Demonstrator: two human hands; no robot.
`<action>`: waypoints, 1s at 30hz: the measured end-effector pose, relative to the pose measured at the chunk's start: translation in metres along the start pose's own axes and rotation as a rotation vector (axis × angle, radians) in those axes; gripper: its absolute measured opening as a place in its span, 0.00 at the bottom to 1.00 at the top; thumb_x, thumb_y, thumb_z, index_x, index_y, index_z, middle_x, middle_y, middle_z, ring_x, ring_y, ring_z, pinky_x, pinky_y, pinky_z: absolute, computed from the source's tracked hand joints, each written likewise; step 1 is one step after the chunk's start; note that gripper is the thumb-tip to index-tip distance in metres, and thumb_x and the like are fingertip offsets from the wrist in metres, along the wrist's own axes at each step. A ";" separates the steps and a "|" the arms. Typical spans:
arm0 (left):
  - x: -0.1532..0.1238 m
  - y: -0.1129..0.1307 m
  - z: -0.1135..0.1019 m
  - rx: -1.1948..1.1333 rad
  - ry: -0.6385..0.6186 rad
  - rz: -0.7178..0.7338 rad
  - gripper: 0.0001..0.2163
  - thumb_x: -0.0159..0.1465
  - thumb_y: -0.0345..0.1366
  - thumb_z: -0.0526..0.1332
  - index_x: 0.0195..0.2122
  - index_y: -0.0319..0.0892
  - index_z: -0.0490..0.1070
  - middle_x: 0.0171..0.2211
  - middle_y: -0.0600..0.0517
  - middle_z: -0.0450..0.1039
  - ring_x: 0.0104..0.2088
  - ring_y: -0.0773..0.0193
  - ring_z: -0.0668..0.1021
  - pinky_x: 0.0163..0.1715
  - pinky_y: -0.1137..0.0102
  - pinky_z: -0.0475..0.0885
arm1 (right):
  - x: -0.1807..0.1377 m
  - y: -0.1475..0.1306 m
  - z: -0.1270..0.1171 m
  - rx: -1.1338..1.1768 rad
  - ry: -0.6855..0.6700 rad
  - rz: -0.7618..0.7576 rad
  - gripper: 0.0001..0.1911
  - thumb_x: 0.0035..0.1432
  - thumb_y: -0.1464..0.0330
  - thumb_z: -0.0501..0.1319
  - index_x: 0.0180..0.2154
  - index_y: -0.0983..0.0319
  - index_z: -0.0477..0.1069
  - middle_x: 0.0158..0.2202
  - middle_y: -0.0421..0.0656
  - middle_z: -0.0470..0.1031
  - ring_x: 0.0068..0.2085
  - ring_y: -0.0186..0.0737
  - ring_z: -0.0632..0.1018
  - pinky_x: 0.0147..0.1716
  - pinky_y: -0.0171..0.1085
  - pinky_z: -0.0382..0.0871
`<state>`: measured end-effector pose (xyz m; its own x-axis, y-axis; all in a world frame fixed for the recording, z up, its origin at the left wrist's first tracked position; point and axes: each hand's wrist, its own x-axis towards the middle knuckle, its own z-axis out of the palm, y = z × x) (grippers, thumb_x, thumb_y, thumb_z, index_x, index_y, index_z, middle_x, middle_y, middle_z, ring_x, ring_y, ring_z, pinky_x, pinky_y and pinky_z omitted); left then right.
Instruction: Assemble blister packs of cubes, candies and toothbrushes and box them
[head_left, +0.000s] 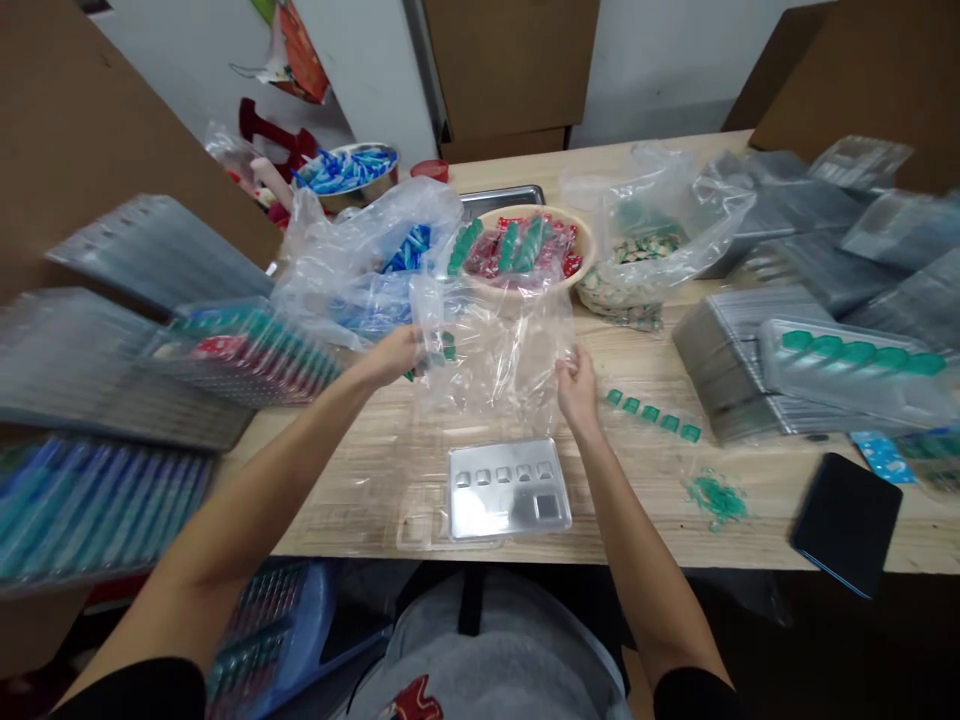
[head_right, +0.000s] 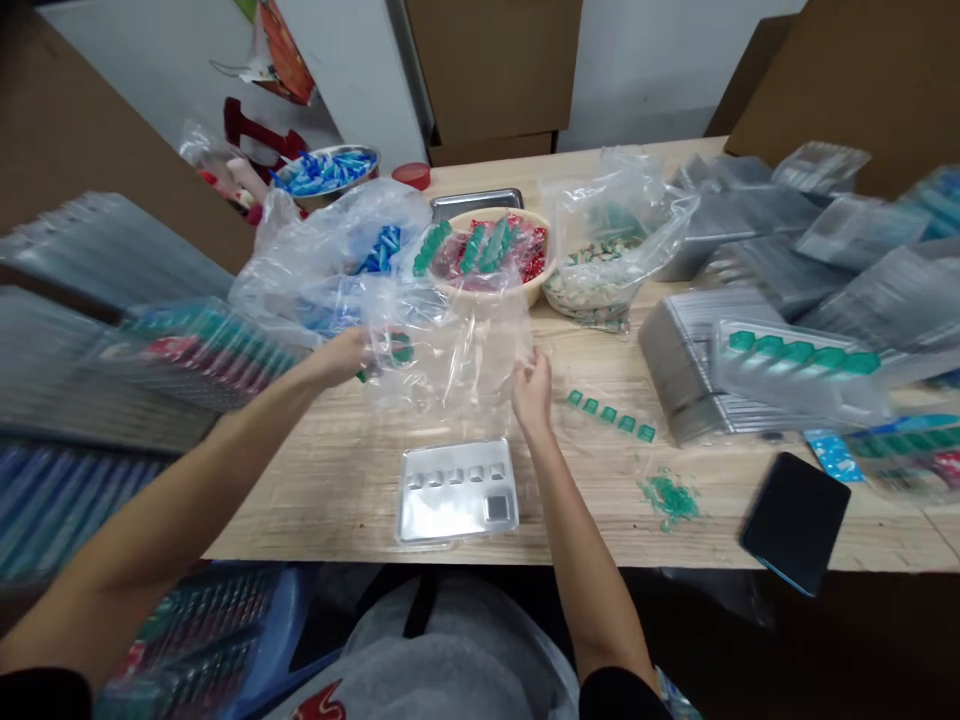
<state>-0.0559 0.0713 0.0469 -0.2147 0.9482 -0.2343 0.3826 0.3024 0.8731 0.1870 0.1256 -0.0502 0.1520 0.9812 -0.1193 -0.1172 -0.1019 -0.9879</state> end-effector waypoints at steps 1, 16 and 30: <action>0.003 -0.006 0.003 -0.027 0.017 -0.007 0.08 0.49 0.37 0.68 0.28 0.38 0.75 0.17 0.55 0.67 0.16 0.71 0.65 0.16 0.77 0.59 | -0.001 -0.004 -0.004 -0.035 0.013 -0.041 0.21 0.50 0.69 0.61 0.48 0.63 0.69 0.53 0.51 0.70 0.49 0.41 0.73 0.60 0.49 0.61; 0.015 -0.025 -0.007 -0.347 0.257 -0.031 0.07 0.53 0.33 0.68 0.25 0.38 0.71 0.15 0.59 0.62 0.13 0.75 0.61 0.10 0.80 0.54 | -0.077 -0.053 0.000 0.049 -0.285 -0.176 0.17 0.56 0.57 0.64 0.45 0.58 0.72 0.42 0.44 0.78 0.38 0.37 0.79 0.46 0.44 0.75; -0.118 -0.011 0.094 0.510 0.196 0.724 0.12 0.71 0.36 0.52 0.49 0.38 0.71 0.44 0.43 0.78 0.45 0.55 0.77 0.44 0.59 0.73 | -0.129 -0.051 0.034 0.743 -0.499 1.001 0.18 0.63 0.53 0.56 0.38 0.59 0.75 0.37 0.41 0.79 0.41 0.36 0.79 0.44 0.35 0.74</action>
<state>0.0494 -0.0347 0.0251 0.1016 0.9036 0.4162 0.8251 -0.3103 0.4723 0.1401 0.0093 0.0187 -0.6648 0.5081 -0.5476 -0.4921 -0.8494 -0.1907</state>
